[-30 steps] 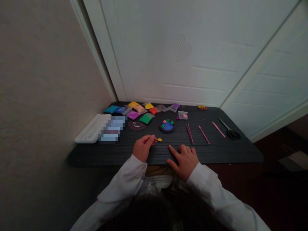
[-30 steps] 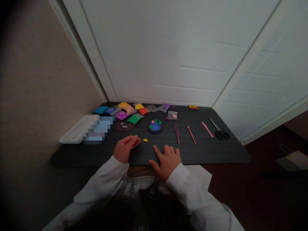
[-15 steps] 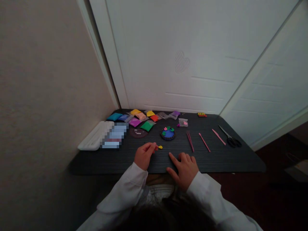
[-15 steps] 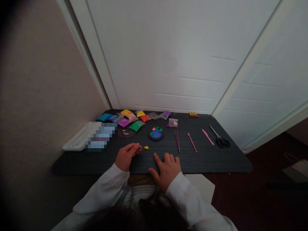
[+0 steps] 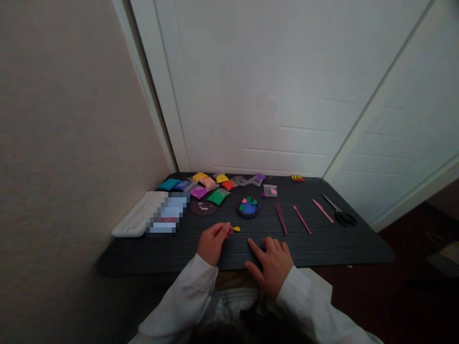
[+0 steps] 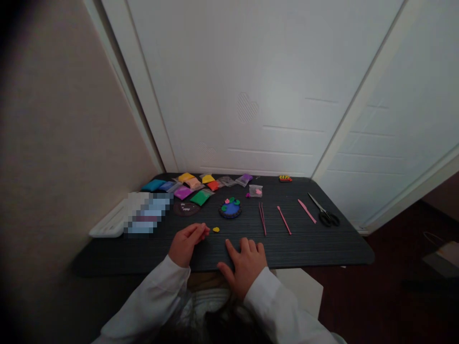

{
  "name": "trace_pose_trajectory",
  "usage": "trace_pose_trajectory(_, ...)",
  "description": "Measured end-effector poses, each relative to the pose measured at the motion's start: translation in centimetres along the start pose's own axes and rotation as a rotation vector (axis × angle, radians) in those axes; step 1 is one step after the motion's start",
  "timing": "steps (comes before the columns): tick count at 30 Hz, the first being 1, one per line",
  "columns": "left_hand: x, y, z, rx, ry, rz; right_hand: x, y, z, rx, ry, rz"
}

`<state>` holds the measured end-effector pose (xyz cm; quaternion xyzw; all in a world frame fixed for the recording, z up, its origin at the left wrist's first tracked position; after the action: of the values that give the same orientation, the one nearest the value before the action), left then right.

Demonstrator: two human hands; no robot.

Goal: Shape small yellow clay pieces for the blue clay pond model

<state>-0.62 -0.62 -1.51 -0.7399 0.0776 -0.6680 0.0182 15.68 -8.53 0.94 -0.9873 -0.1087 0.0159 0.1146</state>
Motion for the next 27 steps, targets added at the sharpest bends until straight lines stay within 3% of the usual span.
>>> trace_pose_trajectory(4,-0.1,0.0,0.0,-0.007,-0.013,-0.004,-1.0,-0.8,0.4,-0.004,-0.016,-0.029)
trace_pose_trajectory(8,-0.2,0.0,0.0,-0.01,-0.033,-0.017,-0.3,-1.8,0.7,0.004,-0.015,-0.002)
trace_pose_trajectory(15,-0.3,0.0,-0.1,-0.012,-0.033,-0.033,0.5,0.1,0.6,-0.007,-0.024,0.003)
trace_pose_trajectory(20,-0.2,0.0,0.0,-0.015,-0.047,-0.037,-0.1,-0.9,0.9,0.004,-0.057,-0.003)
trace_pose_trajectory(27,0.2,0.1,0.1,-0.01,-0.047,-0.043,2.2,-2.1,1.5,0.005,-0.105,0.007)
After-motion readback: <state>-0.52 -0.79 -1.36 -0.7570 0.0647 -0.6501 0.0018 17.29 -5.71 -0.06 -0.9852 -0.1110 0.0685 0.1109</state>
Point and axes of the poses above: each hand's wrist, its own y-axis away from the middle knuckle, its own z-axis out of the palm, x = y × z, the point moved 3 cm from there along -y, towards the middle knuckle, and after that the axes turned 6 degrees about y, right-handed, at the moved point
